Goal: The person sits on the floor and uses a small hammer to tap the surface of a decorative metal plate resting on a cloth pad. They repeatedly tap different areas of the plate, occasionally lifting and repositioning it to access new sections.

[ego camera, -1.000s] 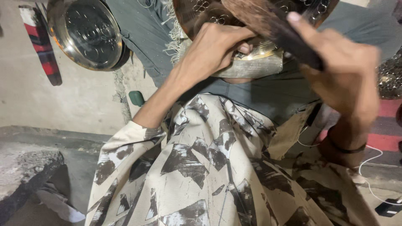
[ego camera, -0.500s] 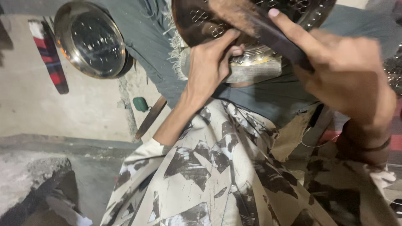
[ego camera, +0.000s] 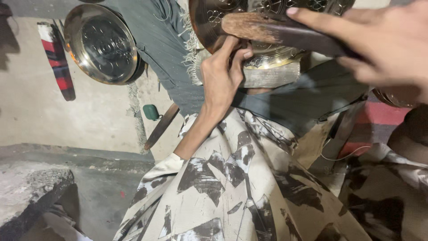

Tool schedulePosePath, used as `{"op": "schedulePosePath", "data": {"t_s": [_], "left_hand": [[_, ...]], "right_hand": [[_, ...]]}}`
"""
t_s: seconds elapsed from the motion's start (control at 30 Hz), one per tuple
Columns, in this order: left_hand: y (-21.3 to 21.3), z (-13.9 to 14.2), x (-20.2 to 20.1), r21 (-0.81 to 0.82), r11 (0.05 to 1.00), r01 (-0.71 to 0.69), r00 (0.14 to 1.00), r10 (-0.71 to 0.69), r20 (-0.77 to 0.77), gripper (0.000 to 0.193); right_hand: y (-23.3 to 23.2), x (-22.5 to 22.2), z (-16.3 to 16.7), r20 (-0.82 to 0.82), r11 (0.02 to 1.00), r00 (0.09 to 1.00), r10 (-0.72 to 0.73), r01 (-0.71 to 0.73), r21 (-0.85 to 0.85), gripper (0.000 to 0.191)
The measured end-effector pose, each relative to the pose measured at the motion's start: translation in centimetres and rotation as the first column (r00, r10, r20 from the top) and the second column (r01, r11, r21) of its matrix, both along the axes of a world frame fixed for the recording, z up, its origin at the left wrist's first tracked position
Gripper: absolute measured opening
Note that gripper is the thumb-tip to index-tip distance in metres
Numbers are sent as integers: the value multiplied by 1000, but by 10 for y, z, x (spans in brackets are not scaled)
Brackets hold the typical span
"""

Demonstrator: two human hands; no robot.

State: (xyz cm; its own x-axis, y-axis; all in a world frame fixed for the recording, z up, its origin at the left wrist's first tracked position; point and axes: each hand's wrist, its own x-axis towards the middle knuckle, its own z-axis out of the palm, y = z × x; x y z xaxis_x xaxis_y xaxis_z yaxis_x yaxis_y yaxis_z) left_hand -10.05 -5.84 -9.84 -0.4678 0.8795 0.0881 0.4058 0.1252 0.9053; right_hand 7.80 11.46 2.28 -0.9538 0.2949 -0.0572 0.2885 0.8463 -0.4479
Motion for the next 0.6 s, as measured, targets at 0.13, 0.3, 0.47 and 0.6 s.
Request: {"op": "schedulePosePath", "data": {"t_s": [0.13, 0.3, 0.47, 0.6], "left_hand": [[-4, 1, 0, 10, 999, -31, 999, 31, 18, 24], [-17, 5, -11, 10, 1000, 24, 994, -25, 103, 21], [-32, 14, -48, 8, 998, -58, 964, 54, 260, 16], [-28, 26, -69, 117, 991, 62, 957, -92, 274, 17]], "right_hand": [[-7, 44, -34, 71, 979, 992, -109, 94, 181, 74], [-19, 118, -100, 158, 837, 878, -451, 478, -266, 74], [-56, 142, -143, -102, 414, 451, -887, 676, -610, 74], [-91, 98, -170, -304, 426, 304, -903, 544, -723, 88]]}}
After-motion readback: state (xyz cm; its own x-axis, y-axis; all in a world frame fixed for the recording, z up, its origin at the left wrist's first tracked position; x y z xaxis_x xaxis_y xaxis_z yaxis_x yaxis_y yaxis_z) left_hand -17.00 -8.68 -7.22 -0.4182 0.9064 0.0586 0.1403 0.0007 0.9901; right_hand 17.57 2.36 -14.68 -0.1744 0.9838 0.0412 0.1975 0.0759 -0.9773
